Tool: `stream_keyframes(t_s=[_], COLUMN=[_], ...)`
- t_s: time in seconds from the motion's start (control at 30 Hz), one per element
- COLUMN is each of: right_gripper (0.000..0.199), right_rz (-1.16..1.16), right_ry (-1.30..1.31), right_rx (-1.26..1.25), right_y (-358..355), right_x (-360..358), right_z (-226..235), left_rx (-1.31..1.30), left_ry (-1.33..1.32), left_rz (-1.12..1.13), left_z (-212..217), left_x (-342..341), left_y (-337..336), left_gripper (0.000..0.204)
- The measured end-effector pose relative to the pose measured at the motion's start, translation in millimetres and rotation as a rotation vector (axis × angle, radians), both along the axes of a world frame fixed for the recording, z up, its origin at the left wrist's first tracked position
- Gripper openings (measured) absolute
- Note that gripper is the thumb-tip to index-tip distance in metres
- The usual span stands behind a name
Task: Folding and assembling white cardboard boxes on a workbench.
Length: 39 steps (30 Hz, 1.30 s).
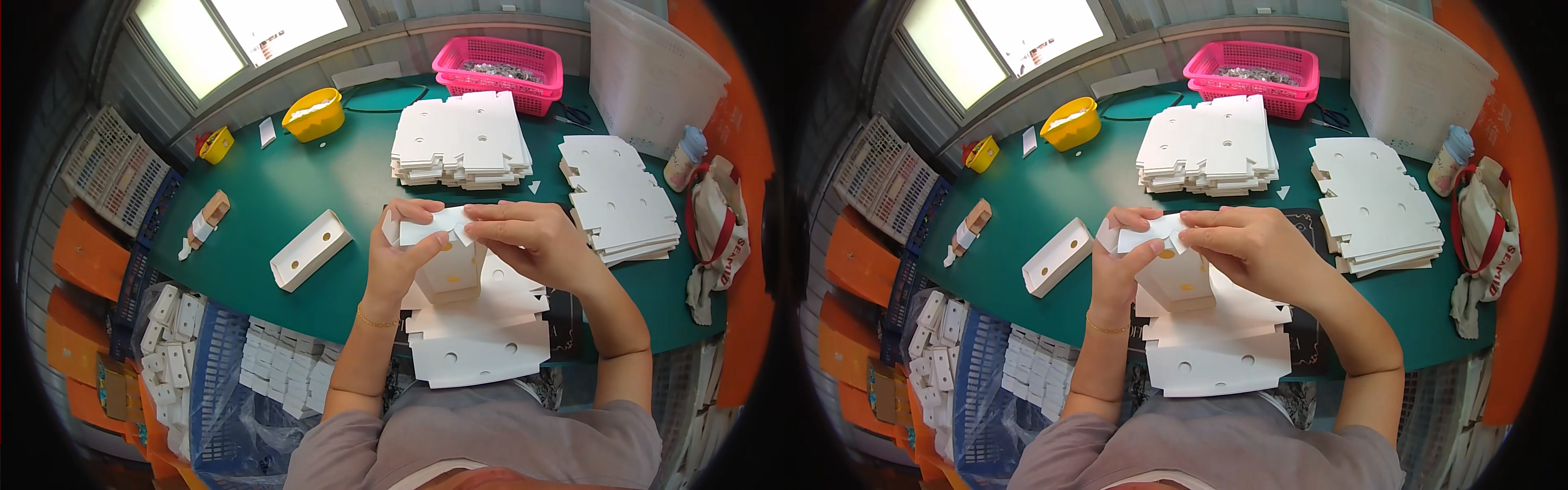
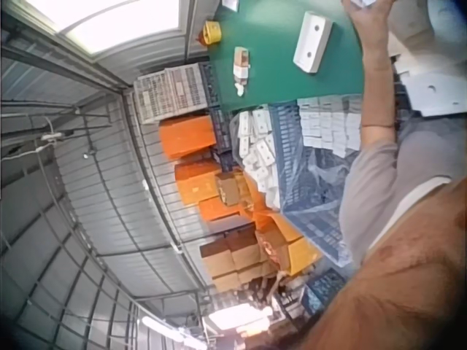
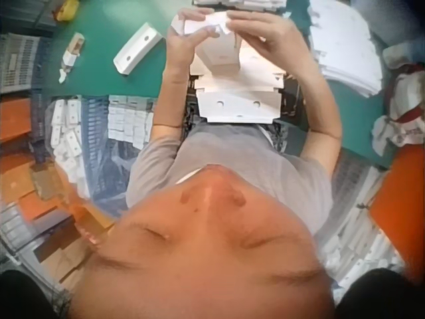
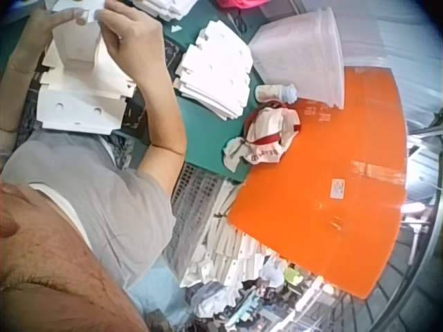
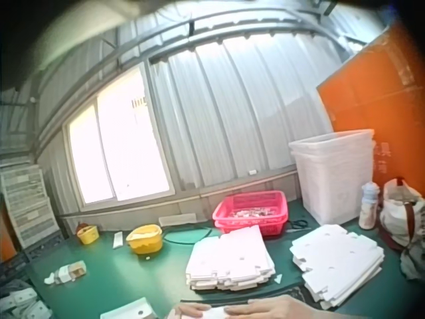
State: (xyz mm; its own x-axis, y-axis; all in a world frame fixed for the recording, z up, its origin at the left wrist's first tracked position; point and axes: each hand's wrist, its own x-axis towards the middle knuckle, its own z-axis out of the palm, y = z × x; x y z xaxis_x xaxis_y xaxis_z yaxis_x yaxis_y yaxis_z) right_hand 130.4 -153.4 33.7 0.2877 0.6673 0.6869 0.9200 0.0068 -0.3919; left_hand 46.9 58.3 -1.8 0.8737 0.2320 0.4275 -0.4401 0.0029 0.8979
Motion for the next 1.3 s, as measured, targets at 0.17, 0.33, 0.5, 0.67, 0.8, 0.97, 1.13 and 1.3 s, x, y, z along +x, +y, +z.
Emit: stream_keyframes(t_s=[0.17, 0.33, 0.5, 0.67, 0.8, 0.97, 1.13, 1.3], right_gripper=[0.028, 0.033, 0.041, 0.044, 0.040, 0.042, 0.043, 0.043], right_rz=[-0.064, -0.195, -0.229, -0.136, -0.088, -0.068, -0.044, -0.052], right_ry=[-0.064, -0.177, -0.070, -0.210, -0.253, -0.247, -0.166, -0.096], right_rx=[0.049, 0.132, 0.198, 0.186, 0.248, 0.323, 0.362, 0.348], right_y=[10, 27, 43, 38, 37, 37, 38, 37], right_x=[-7, -20, -31, -21, -21, -24, -21, -18], right_z=[-9, -30, -39, -42, -39, -37, -36, -37], left_rx=[0.059, 0.187, 0.050, 0.184, -0.100, -0.135, -0.078, 0.206], left_ry=[-0.056, -0.138, -0.132, -0.185, -0.175, -0.144, -0.152, -0.321], left_rz=[0.101, 0.126, 0.041, -0.011, -0.006, -0.039, -0.097, 0.355], left_z=[-4, -16, -13, -21, -27, -25, -20, -21], left_x=[0, 3, -3, -12, -26, -32, -33, -36], left_y=[-8, -6, -9, -12, -20, -28, -29, -24], left_gripper=[0.031, 0.027, 0.031, 0.044, 0.038, 0.035, 0.037, 0.036])
